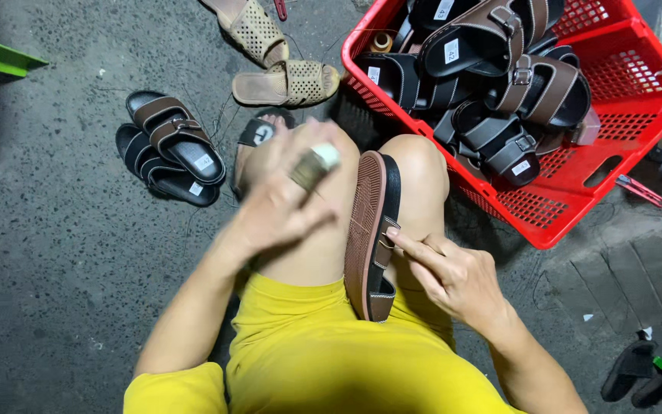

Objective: The person sits on a low stool and sews a brown sandal held between their knees using a needle and thread. They repeatedly pull the thread through the sole and strap, then use a small hammer to tap the stitching area. Finally, they use pliers to cut the thread and place the finished sandal into a red basket.

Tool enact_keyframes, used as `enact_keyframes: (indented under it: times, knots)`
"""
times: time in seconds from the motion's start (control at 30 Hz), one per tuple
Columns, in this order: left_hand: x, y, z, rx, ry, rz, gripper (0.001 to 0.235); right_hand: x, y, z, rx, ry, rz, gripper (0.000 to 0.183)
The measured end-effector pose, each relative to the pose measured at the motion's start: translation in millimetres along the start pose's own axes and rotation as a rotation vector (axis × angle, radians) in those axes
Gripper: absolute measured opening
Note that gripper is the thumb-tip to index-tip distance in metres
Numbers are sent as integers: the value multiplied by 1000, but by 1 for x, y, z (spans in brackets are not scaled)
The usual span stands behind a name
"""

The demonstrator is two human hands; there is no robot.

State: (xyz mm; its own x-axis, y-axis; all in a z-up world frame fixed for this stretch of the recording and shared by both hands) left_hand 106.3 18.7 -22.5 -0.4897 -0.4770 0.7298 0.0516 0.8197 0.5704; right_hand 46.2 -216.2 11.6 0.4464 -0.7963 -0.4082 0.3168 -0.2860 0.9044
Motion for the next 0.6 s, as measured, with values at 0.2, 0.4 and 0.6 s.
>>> enact_keyframes:
  times: [0.2,0.4,0.6]
  knots:
    - [37,-36,0,-336,44,188,107,-5,11,-4,-62,-64,21,37]
    - [38,-42,-2,-294,93,75,107,-9,7,-4,-50,-19,269,41]
    - [40,-41,-6,-211,112,76,99,5,-20,-8,207,31,91,33]
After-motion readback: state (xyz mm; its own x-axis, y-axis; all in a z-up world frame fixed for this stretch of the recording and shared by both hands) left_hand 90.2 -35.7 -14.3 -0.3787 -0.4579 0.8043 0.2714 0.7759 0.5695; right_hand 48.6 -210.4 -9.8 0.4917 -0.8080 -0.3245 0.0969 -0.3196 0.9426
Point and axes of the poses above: each hand's wrist, its own z-axis away from the middle knuckle, its own y-axis out of the back of the hand, x = y × z, the point moved 6 cm from there along -z, towards the middle knuckle, and after that the axes turned 5 degrees about z, right-handed, at the moved point
